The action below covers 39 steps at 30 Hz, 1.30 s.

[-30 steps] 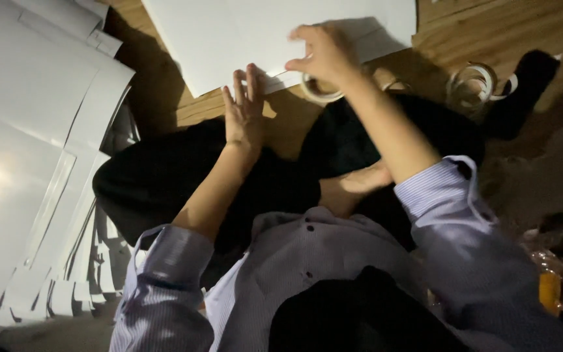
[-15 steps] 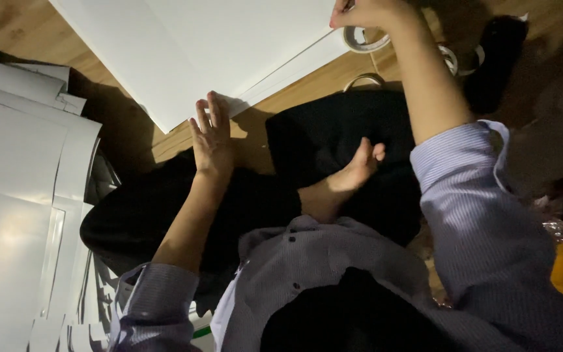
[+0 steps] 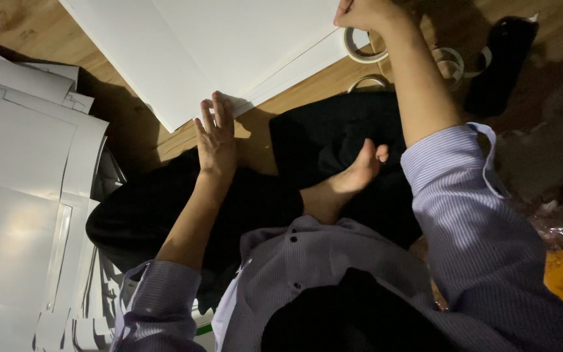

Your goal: The person sits on the floor and repeatedly applies strips of white tape to the edges of large white paper sheets. They tear the tape from a roll, smooth it down, and move the finished sheets to a stack on the left.

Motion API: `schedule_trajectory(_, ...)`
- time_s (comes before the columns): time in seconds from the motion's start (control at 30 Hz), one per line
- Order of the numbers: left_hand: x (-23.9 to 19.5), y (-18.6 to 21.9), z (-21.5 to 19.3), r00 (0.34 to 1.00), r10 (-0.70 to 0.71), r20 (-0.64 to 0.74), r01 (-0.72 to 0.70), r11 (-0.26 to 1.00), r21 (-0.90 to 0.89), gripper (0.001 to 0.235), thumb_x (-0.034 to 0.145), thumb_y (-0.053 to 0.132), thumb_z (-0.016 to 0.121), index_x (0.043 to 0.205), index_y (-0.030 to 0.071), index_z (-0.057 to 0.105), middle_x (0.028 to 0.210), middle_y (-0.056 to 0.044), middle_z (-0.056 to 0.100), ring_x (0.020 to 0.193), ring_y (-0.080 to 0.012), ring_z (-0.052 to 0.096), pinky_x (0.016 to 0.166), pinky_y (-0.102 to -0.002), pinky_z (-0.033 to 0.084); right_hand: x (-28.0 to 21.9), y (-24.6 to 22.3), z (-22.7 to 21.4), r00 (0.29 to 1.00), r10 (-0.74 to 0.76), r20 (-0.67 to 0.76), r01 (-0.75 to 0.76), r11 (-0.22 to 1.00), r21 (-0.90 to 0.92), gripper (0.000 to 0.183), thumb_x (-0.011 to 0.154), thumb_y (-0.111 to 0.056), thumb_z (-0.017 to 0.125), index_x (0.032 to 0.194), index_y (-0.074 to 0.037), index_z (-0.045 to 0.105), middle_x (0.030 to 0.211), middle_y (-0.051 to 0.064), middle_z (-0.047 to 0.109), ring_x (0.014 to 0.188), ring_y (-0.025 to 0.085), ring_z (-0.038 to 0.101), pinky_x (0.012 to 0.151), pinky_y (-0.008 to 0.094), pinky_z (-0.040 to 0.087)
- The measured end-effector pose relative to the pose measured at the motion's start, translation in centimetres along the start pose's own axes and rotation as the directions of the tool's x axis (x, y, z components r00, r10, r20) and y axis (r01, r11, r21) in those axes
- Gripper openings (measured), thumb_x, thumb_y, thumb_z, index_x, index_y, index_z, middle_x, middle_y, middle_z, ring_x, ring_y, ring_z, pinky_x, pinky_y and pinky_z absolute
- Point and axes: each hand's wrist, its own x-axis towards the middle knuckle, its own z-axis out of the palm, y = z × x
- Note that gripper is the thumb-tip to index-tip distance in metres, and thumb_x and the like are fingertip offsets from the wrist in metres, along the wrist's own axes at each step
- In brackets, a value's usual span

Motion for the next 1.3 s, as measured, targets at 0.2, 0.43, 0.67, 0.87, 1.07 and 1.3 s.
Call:
schedule_trajectory(0.2,-0.1,-0.1,-0.6,1.000,-0.010,-0.021,0.009,1.000,-0.020,0.070,0.087,0.004,0.048,0.142,0.003,0.005,0.146,-0.017,0.004,0.131,-0.0344,0.024,0.098,-0.043,0.037,-0.3,-0.3,-0.1,1.000,0.005,-0.029,-0.005,1.000,-0.013,0.005,0.085,-0.023,0.059,0.086,-0.021,0.063,0.095,-0.005,0.062,0.086,0.014,0.054,0.071,0.034,0.040)
schedule_trajectory(0.43,-0.4,-0.2,-1.4,1.000,-0.016,-0.021,0.016,1.000,0.010,0.075,0.086,0.008,0.051,0.142,0.003,0.002,0.146,-0.017,0.000,0.131,-0.0335,0.021,0.099,-0.042,0.036,0.5,0.4,0.5,1.000,0.016,-0.015,-0.017,1.000,-0.013,0.004,0.086,-0.021,0.057,0.083,-0.020,0.060,0.089,-0.004,0.060,0.078,0.015,0.052,0.066,0.035,0.039)
schedule_trajectory(0.67,-0.4,-0.2,-1.3,1.000,-0.008,-0.003,0.008,1.000,-0.010,0.073,0.086,0.006,0.048,0.142,0.003,0.002,0.146,-0.017,-0.001,0.132,-0.0340,0.019,0.099,-0.042,0.036,0.4,0.4,0.9,0.999,-0.022,-0.045,0.024,0.999,0.030,0.015,0.084,-0.012,0.054,0.071,-0.019,0.050,0.085,-0.007,0.058,0.081,0.012,0.052,0.071,0.036,0.037)
schedule_trajectory(0.87,-0.3,-0.3,-1.5,0.999,-0.007,0.036,0.008,0.999,-0.032,0.076,0.085,0.005,0.049,0.142,0.004,0.000,0.146,-0.016,-0.002,0.132,-0.0340,0.018,0.099,-0.043,0.035,0.8,0.7,1.5,0.998,-0.012,-0.069,0.013,1.000,0.018,0.011,0.082,-0.012,0.051,0.076,-0.021,0.054,0.082,-0.006,0.056,0.075,0.013,0.050,0.066,0.036,0.036)
schedule_trajectory(1.07,-0.6,-0.3,-1.5,1.000,-0.006,0.019,0.006,1.000,0.020,0.078,0.087,0.012,0.050,0.142,0.004,-0.004,0.146,-0.017,-0.005,0.133,-0.0337,0.017,0.100,-0.046,0.034,-0.7,-1.0,1.8,0.985,0.074,-0.158,-0.073,0.997,0.013,0.011,0.083,-0.014,0.052,0.075,-0.021,0.057,0.086,-0.004,0.057,0.080,0.016,0.049,0.061,0.035,0.037)
schedule_trajectory(1.3,-0.2,-1.4,-1.1,0.999,-0.052,0.012,0.053,0.960,-0.276,0.065,0.079,0.021,0.044,0.139,0.011,0.021,0.147,-0.013,0.012,0.133,-0.0365,0.014,0.103,-0.064,0.008,-2.9,-2.6,2.7,0.892,-0.071,-0.447,0.034,0.995,-0.089,0.006,0.076,-0.011,0.071,0.072,-0.011,0.065,0.074,0.005,0.066,0.070,0.022,0.062,0.060,0.035,0.050)
